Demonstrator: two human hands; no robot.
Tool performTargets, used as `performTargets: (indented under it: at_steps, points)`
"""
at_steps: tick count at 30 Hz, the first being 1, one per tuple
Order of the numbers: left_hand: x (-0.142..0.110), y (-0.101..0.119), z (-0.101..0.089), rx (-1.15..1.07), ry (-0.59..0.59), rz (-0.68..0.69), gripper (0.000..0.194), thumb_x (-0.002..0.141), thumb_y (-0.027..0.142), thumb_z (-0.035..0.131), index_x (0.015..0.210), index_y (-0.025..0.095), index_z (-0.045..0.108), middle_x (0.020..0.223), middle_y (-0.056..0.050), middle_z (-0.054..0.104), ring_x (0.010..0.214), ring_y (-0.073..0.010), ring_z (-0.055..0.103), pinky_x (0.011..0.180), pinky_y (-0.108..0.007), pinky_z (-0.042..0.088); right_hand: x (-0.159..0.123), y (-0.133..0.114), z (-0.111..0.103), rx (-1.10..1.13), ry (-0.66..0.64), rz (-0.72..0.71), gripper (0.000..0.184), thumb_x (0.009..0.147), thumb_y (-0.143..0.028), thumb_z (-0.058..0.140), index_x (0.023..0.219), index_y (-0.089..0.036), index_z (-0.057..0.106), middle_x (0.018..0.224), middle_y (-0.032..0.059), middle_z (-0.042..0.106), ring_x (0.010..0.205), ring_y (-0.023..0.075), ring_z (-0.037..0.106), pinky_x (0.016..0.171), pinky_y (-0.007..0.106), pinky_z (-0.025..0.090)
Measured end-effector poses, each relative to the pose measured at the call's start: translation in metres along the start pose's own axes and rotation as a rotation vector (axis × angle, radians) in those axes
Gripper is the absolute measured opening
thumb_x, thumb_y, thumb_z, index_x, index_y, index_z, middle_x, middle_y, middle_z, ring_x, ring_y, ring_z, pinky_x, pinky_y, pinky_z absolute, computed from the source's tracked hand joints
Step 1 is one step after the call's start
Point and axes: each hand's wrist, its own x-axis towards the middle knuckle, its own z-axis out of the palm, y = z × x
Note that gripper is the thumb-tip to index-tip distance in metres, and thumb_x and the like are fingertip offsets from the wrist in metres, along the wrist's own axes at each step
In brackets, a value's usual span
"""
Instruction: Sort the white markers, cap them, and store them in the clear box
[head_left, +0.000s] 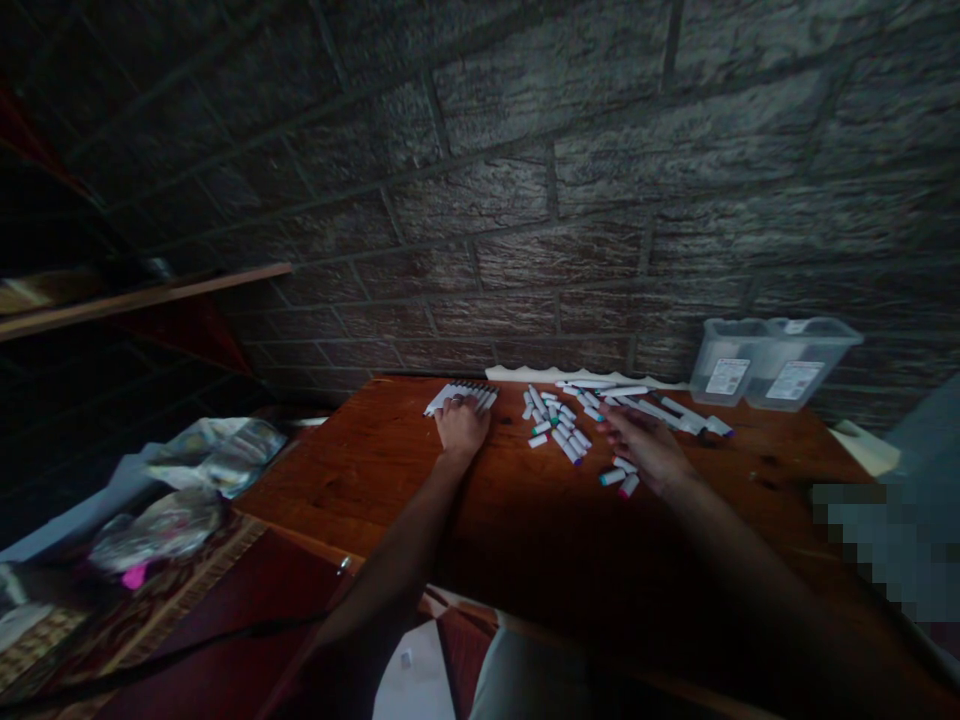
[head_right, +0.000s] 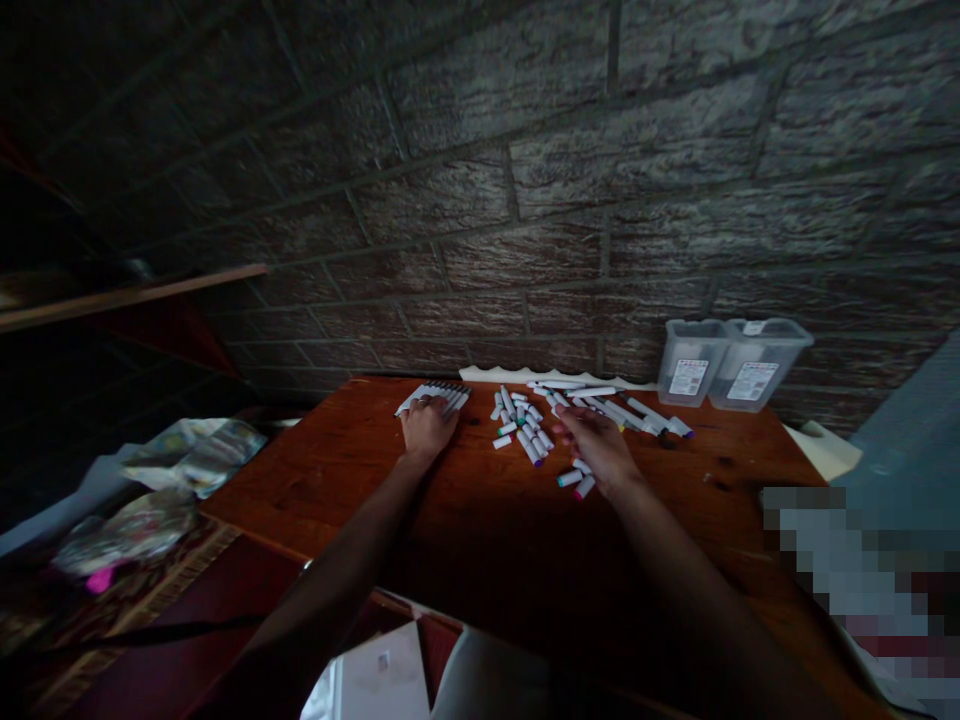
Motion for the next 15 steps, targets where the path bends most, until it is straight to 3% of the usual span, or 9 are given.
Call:
performTargets:
  at_steps: [3, 6, 15]
  points:
    - [0.0008, -0.0025, 0.002, -0.035, 0.036, 0.027, 0.037, 0.087, 0.04, 0.055, 0.116, 0.021, 0.066, 0.119, -0.014, 0.064, 0.113, -0.0324, 0.052, 0.093, -0.044, 0.038, -0.0006, -0.0005, -0.0007, -0.007, -0.003, -0.003, 0.042, 0.064, -0.054, 0.077, 0.088, -0.021, 0.068, 0.08, 0.0007, 0.072, 0.064, 0.0101, 0.055, 0.057, 0.022, 0.039]
    - [0.0028, -0.0033, 0.0038, -0.045, -0.004, 0.055, 0.029, 0.088, 0.038, 0.053, 0.106, 0.024, 0.071, 0.114, -0.011, 0.067, 0.111, -0.0308, 0.054, 0.094, -0.044, 0.037, -0.0021, -0.0017, -0.0003, -0.019, -0.004, -0.024, 0.042, 0.063, -0.055, 0.077, 0.085, -0.02, 0.068, 0.079, 0.0018, 0.072, 0.064, 0.0112, 0.056, 0.056, 0.023, 0.039]
    - [0.0054, -0.0002, 0.0043, -0.021, -0.063, -0.046, 0.027, 0.088, 0.035, 0.05, 0.094, 0.026, 0.074, 0.1, -0.011, 0.071, 0.102, -0.0295, 0.06, 0.095, -0.049, 0.031, 0.0026, 0.0036, -0.0019, -0.046, -0.005, -0.007, 0.042, 0.064, -0.057, 0.076, 0.085, -0.021, 0.07, 0.082, 0.0022, 0.072, 0.067, 0.0111, 0.056, 0.058, 0.022, 0.041]
